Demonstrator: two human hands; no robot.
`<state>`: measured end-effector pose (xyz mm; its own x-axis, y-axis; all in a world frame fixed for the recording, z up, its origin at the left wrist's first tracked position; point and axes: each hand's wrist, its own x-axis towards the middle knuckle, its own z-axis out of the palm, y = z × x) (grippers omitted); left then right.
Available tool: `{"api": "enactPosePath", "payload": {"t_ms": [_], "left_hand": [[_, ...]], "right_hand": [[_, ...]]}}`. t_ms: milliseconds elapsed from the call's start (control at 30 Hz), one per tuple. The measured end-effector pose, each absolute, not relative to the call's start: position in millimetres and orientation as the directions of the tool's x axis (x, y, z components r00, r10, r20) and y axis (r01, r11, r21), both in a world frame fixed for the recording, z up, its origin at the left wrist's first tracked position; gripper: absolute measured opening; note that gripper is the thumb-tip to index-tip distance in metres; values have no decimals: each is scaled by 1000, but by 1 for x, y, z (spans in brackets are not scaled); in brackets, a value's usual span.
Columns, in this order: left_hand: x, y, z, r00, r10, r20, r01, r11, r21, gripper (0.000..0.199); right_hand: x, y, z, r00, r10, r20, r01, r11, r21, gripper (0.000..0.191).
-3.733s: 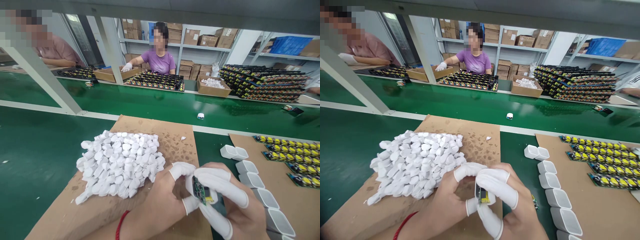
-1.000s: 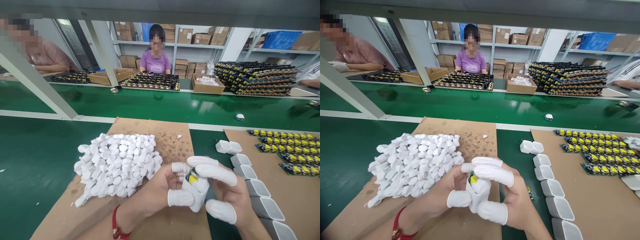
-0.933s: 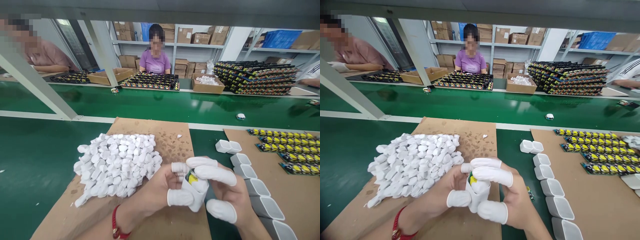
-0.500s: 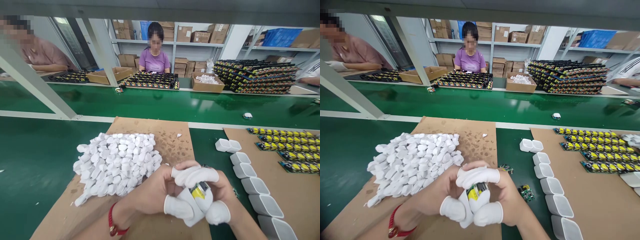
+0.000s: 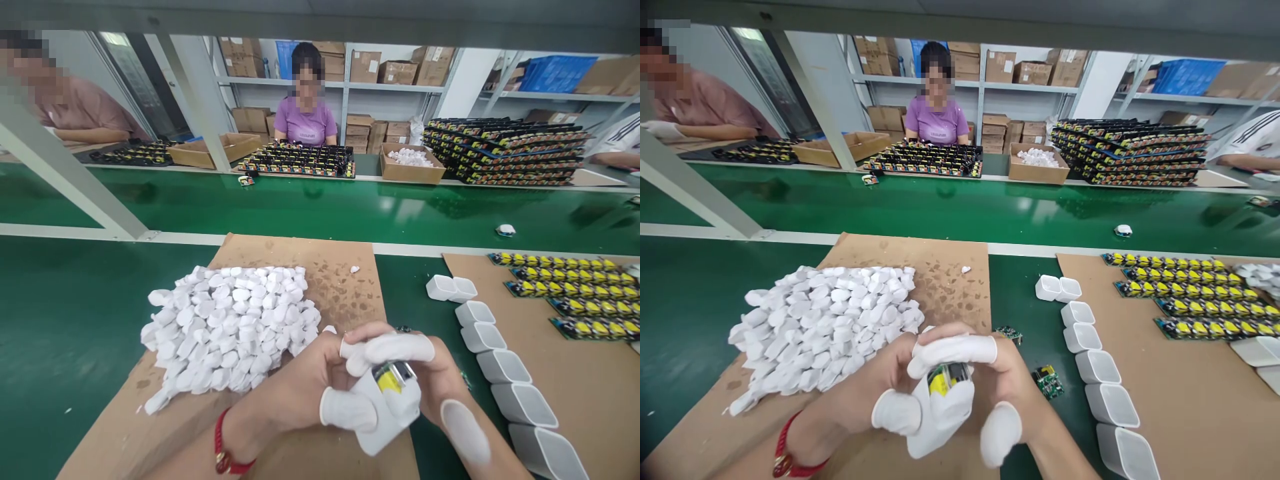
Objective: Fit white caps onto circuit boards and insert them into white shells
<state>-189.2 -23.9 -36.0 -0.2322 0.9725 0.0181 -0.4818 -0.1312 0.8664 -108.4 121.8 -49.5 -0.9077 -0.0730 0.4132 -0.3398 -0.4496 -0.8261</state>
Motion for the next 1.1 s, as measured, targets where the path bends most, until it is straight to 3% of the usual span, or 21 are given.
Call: {"api": "enactPosePath", "payload": {"t_ms": [100, 267, 400, 600, 733, 900, 1000, 1100], "left_hand": [[-189, -24, -40, -236, 972, 8, -498, -128, 857, 37], [-185, -22, -44, -258, 965, 41, -546, -180, 818, 41], [-178, -20, -45, -315, 949, 21, -565, -205, 799, 45], [-176, -18, -43, -296, 954, 53, -604, -230, 763, 39], [-176, -18, -45, -303, 952, 48, -598, -230, 768, 38], [-175, -19, -48, -306, 952, 10, -612, -205, 764, 38], [-175, -20, -44, -313, 949, 32, -606, -226, 762, 52], [-177, -20, -40, -314, 948, 49, -558, -226, 799, 45]], "right_hand": [[-103, 122, -51, -899, -6, 438, -389, -450, -804, 52], [-98, 123, -49, -836, 75, 543, -547, -54, -835, 38], [-101, 120, -44, -779, 45, 625, -623, 51, -781, 36], [-107, 117, -39, -716, -5, 698, -697, 35, -716, 43], [-109, 118, -37, -698, 20, 716, -709, 123, -694, 38], [-108, 118, -35, -755, 23, 655, -649, 111, -752, 33], [-106, 118, -36, -764, 17, 644, -639, 114, -761, 33], [-103, 119, -39, -774, 11, 634, -624, 165, -764, 38]]}}
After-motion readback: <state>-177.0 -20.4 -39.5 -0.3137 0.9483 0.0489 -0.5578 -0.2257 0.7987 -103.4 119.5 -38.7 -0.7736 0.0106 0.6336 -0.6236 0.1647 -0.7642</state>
